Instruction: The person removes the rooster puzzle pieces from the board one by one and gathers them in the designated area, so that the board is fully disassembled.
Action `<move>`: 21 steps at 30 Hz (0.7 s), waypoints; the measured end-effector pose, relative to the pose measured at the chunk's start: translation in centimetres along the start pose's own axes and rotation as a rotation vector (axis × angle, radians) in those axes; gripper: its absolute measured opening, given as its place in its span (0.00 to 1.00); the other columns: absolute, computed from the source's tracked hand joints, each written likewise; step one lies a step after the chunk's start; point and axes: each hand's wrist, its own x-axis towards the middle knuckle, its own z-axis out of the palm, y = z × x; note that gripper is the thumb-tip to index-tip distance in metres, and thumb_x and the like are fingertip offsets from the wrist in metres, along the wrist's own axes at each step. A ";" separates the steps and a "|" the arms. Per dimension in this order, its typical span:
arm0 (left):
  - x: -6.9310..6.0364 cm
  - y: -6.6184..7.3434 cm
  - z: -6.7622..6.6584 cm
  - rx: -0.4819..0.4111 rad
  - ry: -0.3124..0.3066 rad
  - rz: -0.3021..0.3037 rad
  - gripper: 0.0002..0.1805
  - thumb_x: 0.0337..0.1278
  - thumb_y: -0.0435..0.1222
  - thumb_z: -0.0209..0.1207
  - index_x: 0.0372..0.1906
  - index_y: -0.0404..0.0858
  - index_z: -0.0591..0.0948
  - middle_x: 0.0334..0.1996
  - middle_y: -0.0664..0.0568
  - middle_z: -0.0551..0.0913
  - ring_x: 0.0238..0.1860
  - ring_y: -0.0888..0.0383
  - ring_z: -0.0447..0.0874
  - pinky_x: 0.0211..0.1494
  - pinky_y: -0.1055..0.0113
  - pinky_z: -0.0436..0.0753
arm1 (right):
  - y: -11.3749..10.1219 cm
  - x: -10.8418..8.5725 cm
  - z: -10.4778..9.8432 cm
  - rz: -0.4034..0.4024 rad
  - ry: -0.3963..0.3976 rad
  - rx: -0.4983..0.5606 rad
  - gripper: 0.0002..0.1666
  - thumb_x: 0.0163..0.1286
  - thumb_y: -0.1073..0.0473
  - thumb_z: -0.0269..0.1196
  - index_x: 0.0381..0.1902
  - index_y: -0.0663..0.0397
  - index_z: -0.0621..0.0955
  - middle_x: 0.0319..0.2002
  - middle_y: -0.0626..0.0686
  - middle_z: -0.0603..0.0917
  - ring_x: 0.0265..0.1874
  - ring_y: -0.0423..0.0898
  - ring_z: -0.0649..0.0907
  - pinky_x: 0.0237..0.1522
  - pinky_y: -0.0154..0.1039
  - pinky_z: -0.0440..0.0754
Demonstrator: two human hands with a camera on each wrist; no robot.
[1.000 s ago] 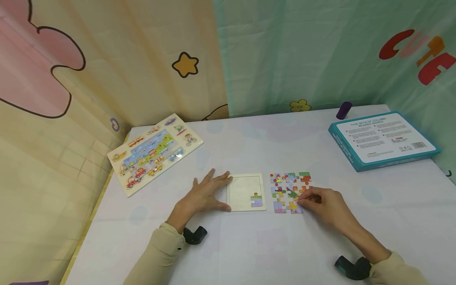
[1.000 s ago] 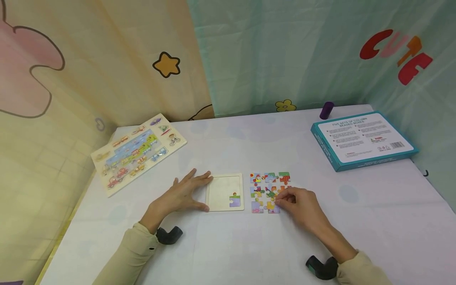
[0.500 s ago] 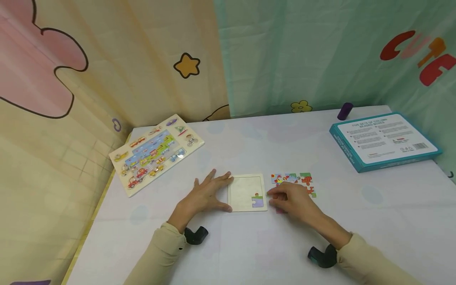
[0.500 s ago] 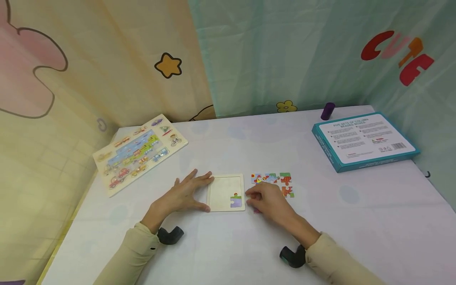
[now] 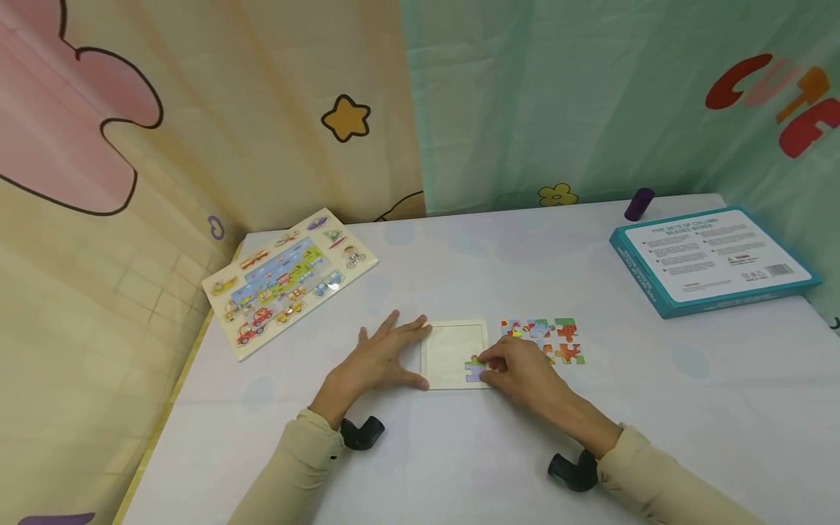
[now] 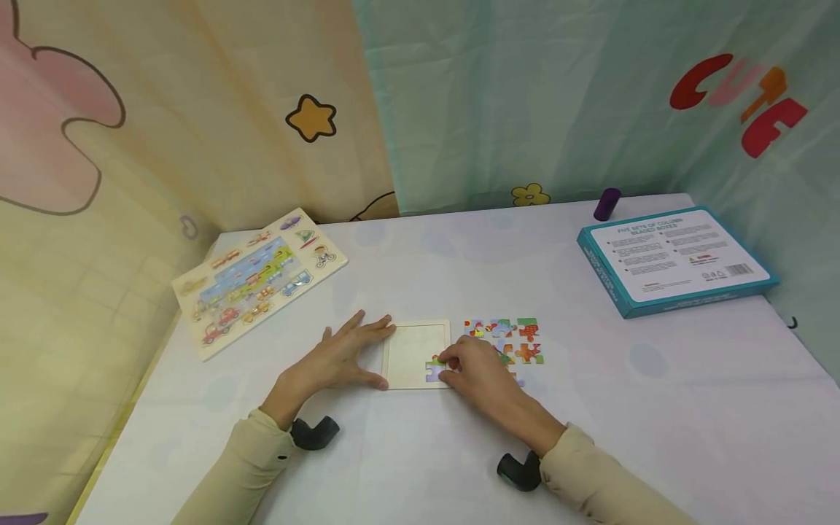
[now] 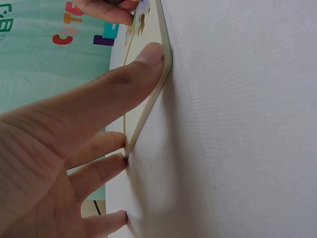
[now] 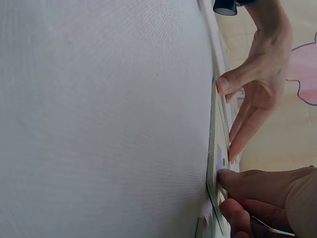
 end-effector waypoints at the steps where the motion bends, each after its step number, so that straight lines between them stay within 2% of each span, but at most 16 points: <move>1: 0.0 0.0 0.0 -0.001 0.000 0.000 0.52 0.36 0.50 0.78 0.72 0.47 0.69 0.75 0.59 0.58 0.78 0.44 0.40 0.65 0.24 0.41 | 0.0 0.0 0.0 0.006 0.005 0.009 0.10 0.54 0.67 0.73 0.36 0.58 0.89 0.25 0.42 0.78 0.26 0.39 0.75 0.29 0.32 0.74; 10: 0.1 -0.1 0.1 0.001 -0.003 -0.007 0.52 0.36 0.51 0.78 0.73 0.48 0.68 0.75 0.60 0.58 0.78 0.45 0.39 0.66 0.24 0.41 | -0.1 0.1 0.3 0.034 0.058 0.135 0.07 0.56 0.68 0.71 0.29 0.50 0.87 0.22 0.40 0.82 0.22 0.36 0.76 0.25 0.31 0.75; 14: 0.0 -0.1 0.1 0.000 -0.002 -0.007 0.52 0.36 0.51 0.77 0.73 0.48 0.68 0.75 0.60 0.58 0.78 0.45 0.39 0.66 0.24 0.41 | -0.2 0.4 0.5 0.048 0.029 0.209 0.06 0.58 0.68 0.70 0.28 0.51 0.86 0.25 0.42 0.85 0.24 0.36 0.79 0.28 0.31 0.77; 19: 0.0 -0.1 0.0 -0.003 -0.001 -0.003 0.52 0.36 0.51 0.77 0.73 0.48 0.68 0.75 0.60 0.58 0.78 0.45 0.39 0.66 0.24 0.41 | -0.4 0.5 0.3 0.074 -0.010 0.243 0.04 0.60 0.67 0.68 0.30 0.52 0.86 0.27 0.42 0.86 0.26 0.37 0.82 0.30 0.32 0.79; 21: 0.0 -0.1 0.0 -0.002 -0.001 -0.002 0.52 0.36 0.51 0.77 0.73 0.48 0.68 0.75 0.60 0.58 0.78 0.45 0.39 0.66 0.24 0.41 | -0.4 0.3 -0.1 0.093 -0.020 0.257 0.04 0.61 0.67 0.68 0.32 0.52 0.86 0.27 0.43 0.85 0.25 0.39 0.81 0.27 0.34 0.80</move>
